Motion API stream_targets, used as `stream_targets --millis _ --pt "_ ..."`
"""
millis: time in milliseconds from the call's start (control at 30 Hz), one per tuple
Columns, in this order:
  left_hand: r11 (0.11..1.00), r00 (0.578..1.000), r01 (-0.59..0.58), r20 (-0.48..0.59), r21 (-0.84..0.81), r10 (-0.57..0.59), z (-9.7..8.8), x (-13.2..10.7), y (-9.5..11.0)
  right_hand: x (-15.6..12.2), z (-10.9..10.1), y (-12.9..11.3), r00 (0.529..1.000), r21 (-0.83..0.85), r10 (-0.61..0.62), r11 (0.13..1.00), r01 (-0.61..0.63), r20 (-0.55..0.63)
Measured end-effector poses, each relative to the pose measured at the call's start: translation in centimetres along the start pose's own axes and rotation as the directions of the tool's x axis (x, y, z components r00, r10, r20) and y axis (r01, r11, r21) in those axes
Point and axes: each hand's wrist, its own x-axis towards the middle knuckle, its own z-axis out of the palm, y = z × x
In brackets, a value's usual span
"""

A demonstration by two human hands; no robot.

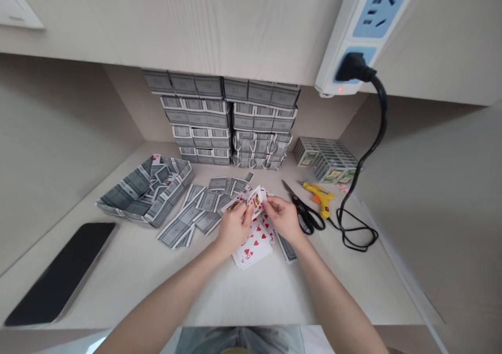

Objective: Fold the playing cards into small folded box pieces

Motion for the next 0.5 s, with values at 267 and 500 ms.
stream_targets --millis 267,500 --pt "0.999 1.000 -0.010 -0.011 -0.046 0.010 0.6 -0.5 0.3 -1.1 0.9 0.1 0.978 -0.621 -0.202 0.774 0.127 -0.052" --pt "0.822 0.978 0.209 0.098 -0.530 -0.185 0.5 0.2 -0.3 -1.1 0.8 -0.1 0.972 -0.177 -0.173 0.973 0.145 -0.156"
